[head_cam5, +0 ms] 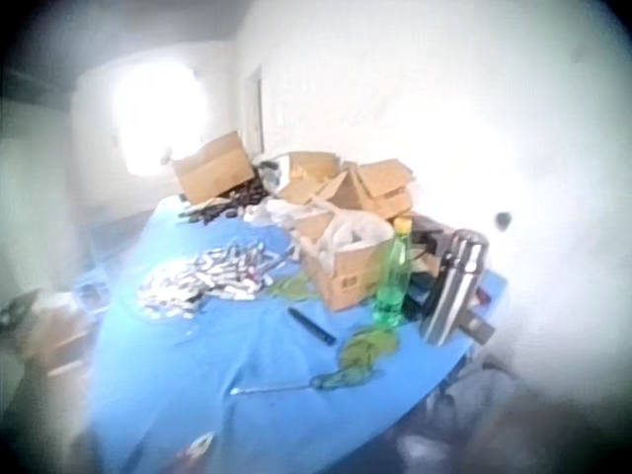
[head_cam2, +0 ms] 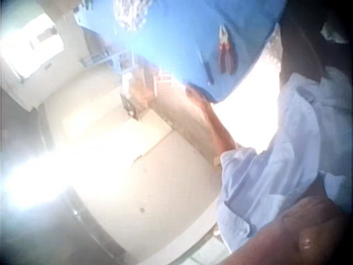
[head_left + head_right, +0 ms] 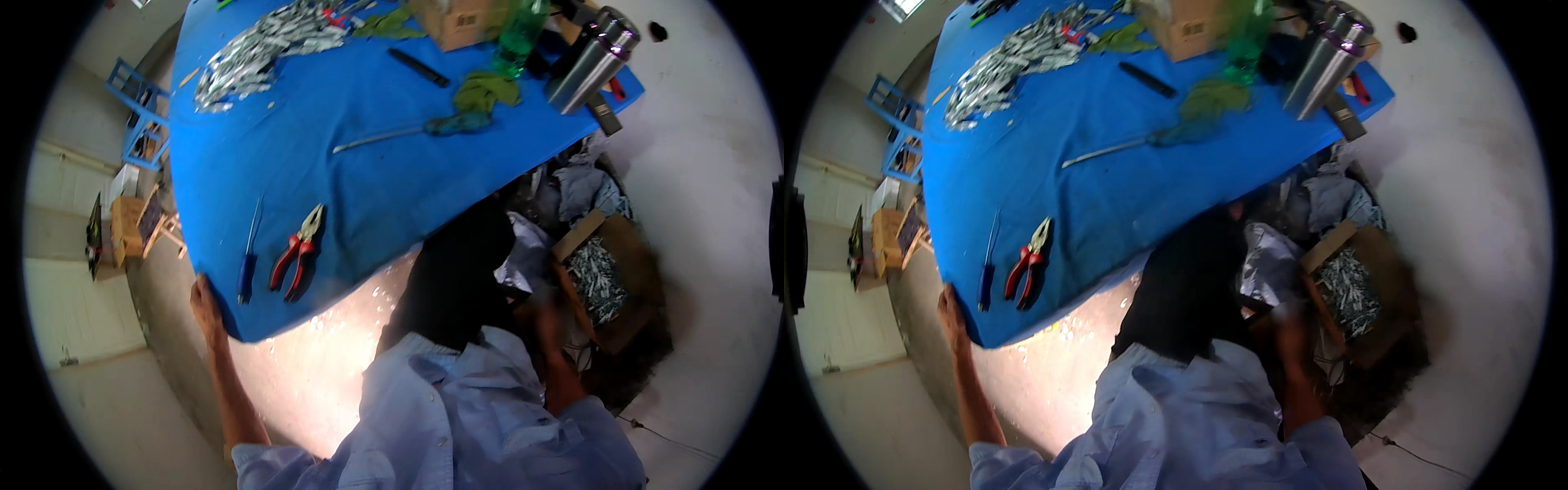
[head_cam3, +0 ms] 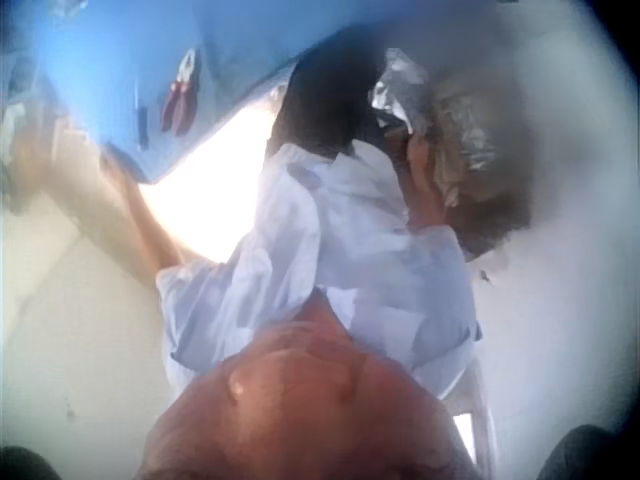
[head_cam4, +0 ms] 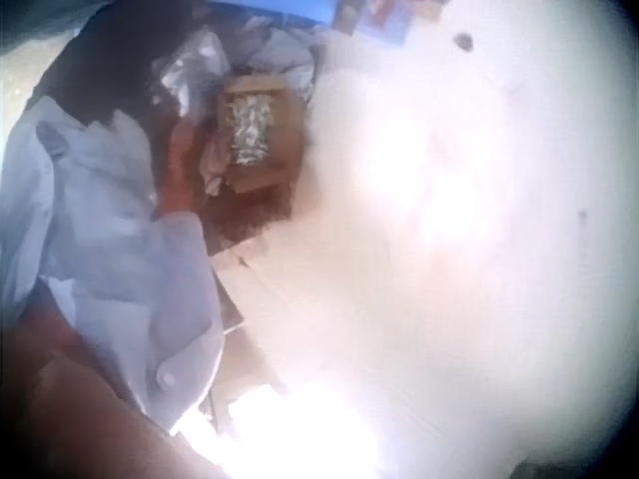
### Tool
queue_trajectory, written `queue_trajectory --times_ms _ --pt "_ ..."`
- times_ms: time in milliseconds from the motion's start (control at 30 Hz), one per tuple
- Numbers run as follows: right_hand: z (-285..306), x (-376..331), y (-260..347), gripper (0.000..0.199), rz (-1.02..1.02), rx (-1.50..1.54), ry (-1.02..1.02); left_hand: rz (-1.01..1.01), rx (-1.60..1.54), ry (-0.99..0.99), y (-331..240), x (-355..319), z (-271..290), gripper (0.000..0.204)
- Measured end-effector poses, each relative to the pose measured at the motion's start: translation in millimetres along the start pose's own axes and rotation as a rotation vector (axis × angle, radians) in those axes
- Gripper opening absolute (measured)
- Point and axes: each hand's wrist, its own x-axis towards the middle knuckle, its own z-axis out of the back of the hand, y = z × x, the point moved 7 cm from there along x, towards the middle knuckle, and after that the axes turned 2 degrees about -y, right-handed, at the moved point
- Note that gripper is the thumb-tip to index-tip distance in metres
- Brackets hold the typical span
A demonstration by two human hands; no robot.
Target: The person assembles metal components using a screwdriver and pliers, picking up pieces from the table and fitting them together.
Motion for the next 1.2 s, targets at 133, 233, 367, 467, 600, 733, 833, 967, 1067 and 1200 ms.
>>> queue_trajectory --times_ms 133,233,367,467,600,733,833,967,1067,1200 --pt "-0.2 -9.6 4.4 0.028 0.003 -0.134 0.009 0.138 0.062 -0.034 7.9 -2.2 0.9 0.063" --pt "-5.7 -17.6 2.8 0.025 0.094 -0.259 0.012 0.099 0.073 -0.060 8.2 -1.7 -0.7 0.064" --pt "-13.5 -22.4 2.6 0.024 0.161 -0.399 0.050 0.125 0.126 -0.111 13.6 4.9 -6.5 0.064" --pt "-17.8 -19.6 7.3 0.024 0.178 -0.420 0.134 0.161 0.181 -0.028 24.6 5.7 4.0 0.069" --pt "-19.0 -19.9 12.8 0.023 0.159 -0.425 0.200 0.137 0.183 -0.071 7.1 3.4 -1.0 0.067" --pt "-20.5 -16.9 18.6 0.023 0.140 -0.421 0.241 0.191 0.236 -0.103 14.4 3.4 2.1 0.070" --pt "-21.4 -16.3 20.0 0.023 0.125 -0.416 0.264 0.191 0.224 -0.101 0.2 0.4 -2.4 0.074" --pt "-21.2 -13.7 21.0 0.023 0.114 -0.404 0.296 0.148 0.202 -0.124 34.1 15.7 1.4 0.074" --pt "-17.9 -14.3 21.6 0.022 0.113 -0.398 0.319 0.172 0.233 -0.117 22.3 19.5 -11.1 0.074" --pt "-13.7 -15.5 21.8 0.023 0.110 -0.391 0.358 0.206 0.269 -0.114 6.7 19.0 -19.5 0.074"
